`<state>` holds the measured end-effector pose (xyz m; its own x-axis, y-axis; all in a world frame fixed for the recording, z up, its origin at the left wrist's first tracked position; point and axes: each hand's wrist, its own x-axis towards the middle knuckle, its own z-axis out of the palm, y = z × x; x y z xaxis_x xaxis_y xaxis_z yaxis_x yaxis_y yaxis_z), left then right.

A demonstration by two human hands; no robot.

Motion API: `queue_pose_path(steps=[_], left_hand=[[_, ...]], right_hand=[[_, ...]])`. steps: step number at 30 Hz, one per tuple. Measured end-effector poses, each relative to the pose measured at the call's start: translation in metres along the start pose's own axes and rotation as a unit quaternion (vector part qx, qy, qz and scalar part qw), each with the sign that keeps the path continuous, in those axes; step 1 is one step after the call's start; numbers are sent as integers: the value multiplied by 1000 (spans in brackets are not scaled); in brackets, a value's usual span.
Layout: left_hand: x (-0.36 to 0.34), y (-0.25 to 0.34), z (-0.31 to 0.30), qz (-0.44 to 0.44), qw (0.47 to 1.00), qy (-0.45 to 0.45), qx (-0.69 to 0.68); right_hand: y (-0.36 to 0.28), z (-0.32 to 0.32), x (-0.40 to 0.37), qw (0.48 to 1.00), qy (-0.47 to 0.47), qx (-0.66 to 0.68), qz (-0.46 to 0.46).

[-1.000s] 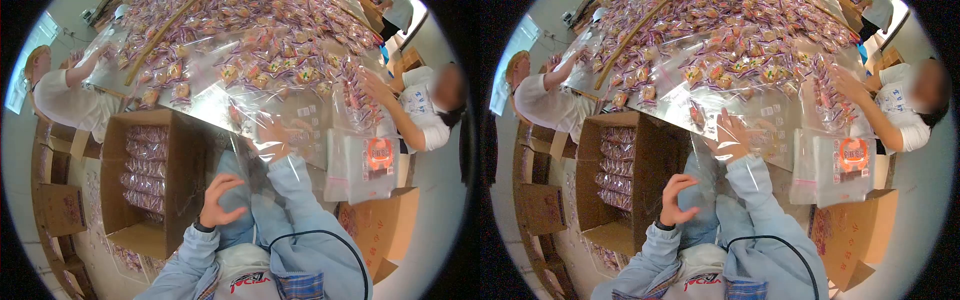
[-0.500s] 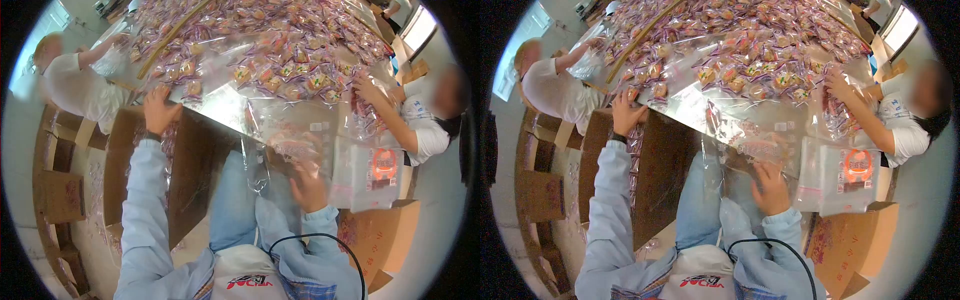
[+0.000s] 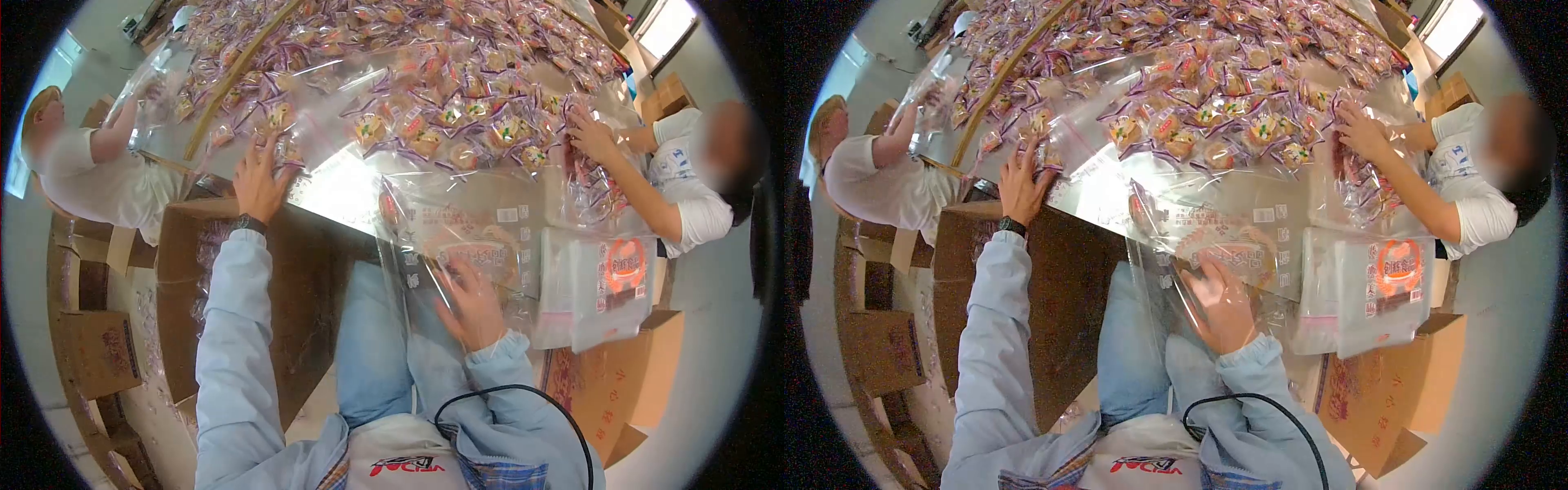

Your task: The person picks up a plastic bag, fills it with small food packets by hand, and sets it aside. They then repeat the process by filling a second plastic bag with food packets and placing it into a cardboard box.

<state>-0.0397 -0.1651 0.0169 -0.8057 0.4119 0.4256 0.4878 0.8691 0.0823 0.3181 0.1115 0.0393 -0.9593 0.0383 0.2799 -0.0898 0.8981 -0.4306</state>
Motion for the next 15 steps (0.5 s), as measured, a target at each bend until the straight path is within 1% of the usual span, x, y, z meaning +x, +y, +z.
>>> queue_pose_path(steps=[2,5,8,9,12,15], left_hand=[[2,-2,0,37,999,-5,-32],[-2,-4,-3,63,997,18,34],[6,-11,-19,27,998,50,24],[5,-15,-25,36,996,76,2],[-14,-13,-64,58,996,64,-6],[-49,-18,-83,22,993,64,-92]], right_hand=[[-3,4,-3,1000,9,5,0],[-7,1,-7,1000,-7,18,3],[-3,-4,-20,1000,-26,12,-9],[0,-6,-22,999,-37,13,-11],[3,-9,-37,999,-44,8,-14],[9,-2,-55,1000,-27,10,-13]])
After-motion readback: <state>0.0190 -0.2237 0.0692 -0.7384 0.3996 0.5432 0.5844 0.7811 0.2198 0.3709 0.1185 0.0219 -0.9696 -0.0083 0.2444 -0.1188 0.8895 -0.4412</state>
